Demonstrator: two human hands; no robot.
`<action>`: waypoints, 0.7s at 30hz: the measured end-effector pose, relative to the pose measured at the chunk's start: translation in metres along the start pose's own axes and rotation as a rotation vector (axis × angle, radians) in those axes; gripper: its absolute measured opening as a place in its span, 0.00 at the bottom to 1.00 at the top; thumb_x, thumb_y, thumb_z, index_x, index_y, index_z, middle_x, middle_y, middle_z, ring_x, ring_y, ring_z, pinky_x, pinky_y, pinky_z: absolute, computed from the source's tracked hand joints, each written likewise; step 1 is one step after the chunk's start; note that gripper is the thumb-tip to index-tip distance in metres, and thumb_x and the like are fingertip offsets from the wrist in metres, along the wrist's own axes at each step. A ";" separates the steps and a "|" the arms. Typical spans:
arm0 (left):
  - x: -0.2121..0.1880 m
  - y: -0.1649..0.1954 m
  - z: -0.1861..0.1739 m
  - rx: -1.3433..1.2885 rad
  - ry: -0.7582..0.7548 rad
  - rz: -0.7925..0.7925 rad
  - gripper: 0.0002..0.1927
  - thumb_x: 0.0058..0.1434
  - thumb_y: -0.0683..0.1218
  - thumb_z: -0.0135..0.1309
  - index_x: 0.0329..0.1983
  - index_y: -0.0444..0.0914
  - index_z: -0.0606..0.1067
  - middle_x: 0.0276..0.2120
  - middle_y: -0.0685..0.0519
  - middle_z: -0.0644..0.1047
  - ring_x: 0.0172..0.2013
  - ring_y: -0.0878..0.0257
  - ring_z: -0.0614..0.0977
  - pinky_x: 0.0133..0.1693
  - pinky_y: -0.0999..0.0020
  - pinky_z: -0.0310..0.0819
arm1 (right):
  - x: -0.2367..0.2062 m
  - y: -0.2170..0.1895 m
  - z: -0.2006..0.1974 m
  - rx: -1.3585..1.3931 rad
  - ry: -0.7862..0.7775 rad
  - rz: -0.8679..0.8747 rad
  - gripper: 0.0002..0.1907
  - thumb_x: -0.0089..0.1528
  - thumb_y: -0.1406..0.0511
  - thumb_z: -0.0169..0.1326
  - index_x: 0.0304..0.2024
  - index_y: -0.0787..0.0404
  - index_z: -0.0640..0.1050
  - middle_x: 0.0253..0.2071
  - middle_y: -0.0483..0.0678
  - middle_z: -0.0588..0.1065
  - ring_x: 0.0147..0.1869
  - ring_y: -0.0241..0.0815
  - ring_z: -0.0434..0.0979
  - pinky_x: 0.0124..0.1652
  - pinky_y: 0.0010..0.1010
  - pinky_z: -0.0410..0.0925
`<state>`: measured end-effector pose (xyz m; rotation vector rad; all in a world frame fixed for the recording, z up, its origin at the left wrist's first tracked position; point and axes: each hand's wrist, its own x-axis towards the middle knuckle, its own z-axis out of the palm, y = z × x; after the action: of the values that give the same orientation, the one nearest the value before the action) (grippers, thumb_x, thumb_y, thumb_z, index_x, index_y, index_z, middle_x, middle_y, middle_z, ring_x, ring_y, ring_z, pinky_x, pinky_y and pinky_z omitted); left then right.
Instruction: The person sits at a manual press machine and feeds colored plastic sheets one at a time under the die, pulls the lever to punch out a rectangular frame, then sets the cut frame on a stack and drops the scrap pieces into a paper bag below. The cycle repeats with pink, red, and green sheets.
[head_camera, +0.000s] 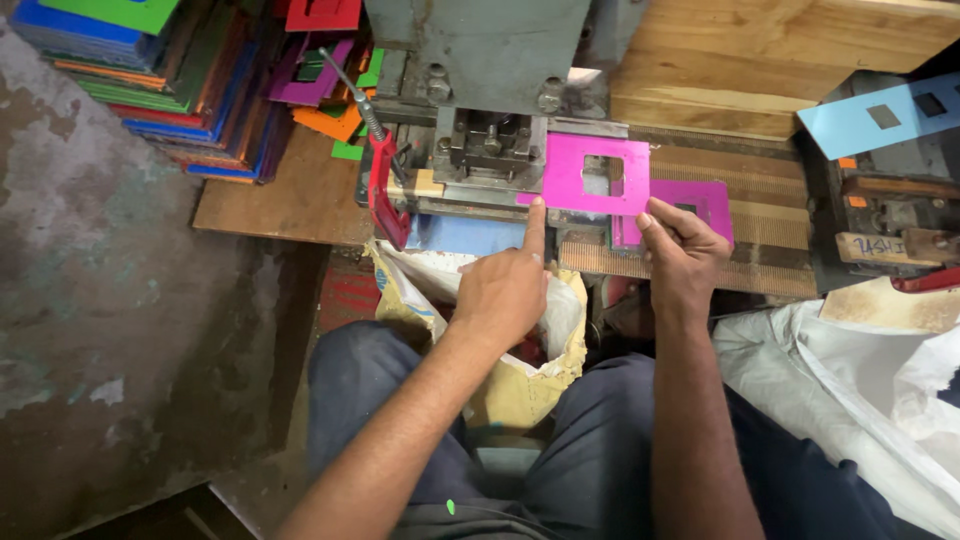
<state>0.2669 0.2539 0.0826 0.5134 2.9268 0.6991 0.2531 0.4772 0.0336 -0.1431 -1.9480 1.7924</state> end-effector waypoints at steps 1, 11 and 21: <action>0.000 0.000 0.001 0.007 -0.004 -0.004 0.48 0.61 0.49 0.58 0.76 0.30 0.46 0.28 0.43 0.82 0.31 0.46 0.84 0.38 0.47 0.78 | 0.000 0.001 0.000 -0.017 -0.006 -0.014 0.11 0.63 0.74 0.64 0.49 0.68 0.83 0.31 0.41 0.76 0.29 0.27 0.71 0.29 0.18 0.64; 0.000 -0.005 0.004 0.001 0.025 0.006 0.49 0.59 0.48 0.58 0.75 0.23 0.46 0.28 0.42 0.82 0.31 0.46 0.84 0.37 0.49 0.79 | 0.003 0.008 0.002 -0.215 -0.068 -0.221 0.09 0.64 0.75 0.66 0.47 0.69 0.83 0.37 0.42 0.77 0.39 0.27 0.72 0.40 0.19 0.66; 0.003 -0.007 -0.014 -0.005 -0.058 -0.129 0.51 0.61 0.48 0.57 0.73 0.19 0.42 0.28 0.41 0.81 0.29 0.46 0.84 0.34 0.51 0.79 | 0.004 -0.021 0.030 -0.433 -0.160 -0.353 0.09 0.62 0.73 0.65 0.45 0.66 0.84 0.38 0.50 0.81 0.40 0.37 0.80 0.40 0.26 0.72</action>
<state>0.2599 0.2432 0.0916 0.3348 2.8720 0.6638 0.2419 0.4492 0.0540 0.1975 -2.2828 1.1756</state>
